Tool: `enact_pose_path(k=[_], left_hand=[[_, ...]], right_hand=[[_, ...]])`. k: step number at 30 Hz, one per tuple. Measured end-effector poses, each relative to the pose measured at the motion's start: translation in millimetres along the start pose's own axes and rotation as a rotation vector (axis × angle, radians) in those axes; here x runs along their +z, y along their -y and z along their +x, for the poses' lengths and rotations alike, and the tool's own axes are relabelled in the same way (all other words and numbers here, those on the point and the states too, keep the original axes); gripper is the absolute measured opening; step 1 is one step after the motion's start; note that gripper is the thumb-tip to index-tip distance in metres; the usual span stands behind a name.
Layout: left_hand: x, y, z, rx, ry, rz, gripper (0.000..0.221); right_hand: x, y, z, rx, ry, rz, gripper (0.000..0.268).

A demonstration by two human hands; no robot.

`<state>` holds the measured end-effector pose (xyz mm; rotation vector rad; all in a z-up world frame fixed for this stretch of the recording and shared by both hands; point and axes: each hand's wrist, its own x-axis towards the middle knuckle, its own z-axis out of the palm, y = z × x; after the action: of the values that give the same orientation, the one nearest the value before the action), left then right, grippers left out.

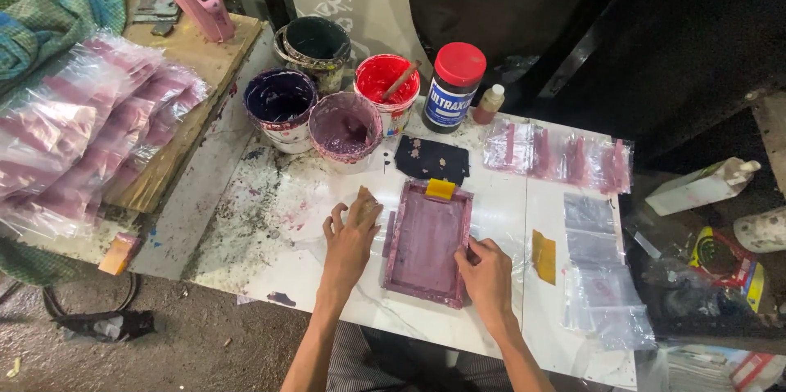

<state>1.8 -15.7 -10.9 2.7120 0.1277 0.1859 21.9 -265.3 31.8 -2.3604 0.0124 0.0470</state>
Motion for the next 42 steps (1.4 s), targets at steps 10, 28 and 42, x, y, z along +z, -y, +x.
enact_pose_path(k=[10, 28, 42], left_hand=[[0, 0, -1, -0.012, 0.017, 0.01, 0.041], [-14, -8, -4, 0.011, 0.019, 0.023, 0.039], [-17, -10, -2, -0.025, 0.072, -0.016, 0.041]], right_hand=[[-6, 7, -5, 0.055, -0.008, 0.049, 0.035], [-3, -9, -4, -0.05, -0.03, 0.07, 0.041], [-2, -7, -4, -0.044, -0.032, 0.074, 0.04]])
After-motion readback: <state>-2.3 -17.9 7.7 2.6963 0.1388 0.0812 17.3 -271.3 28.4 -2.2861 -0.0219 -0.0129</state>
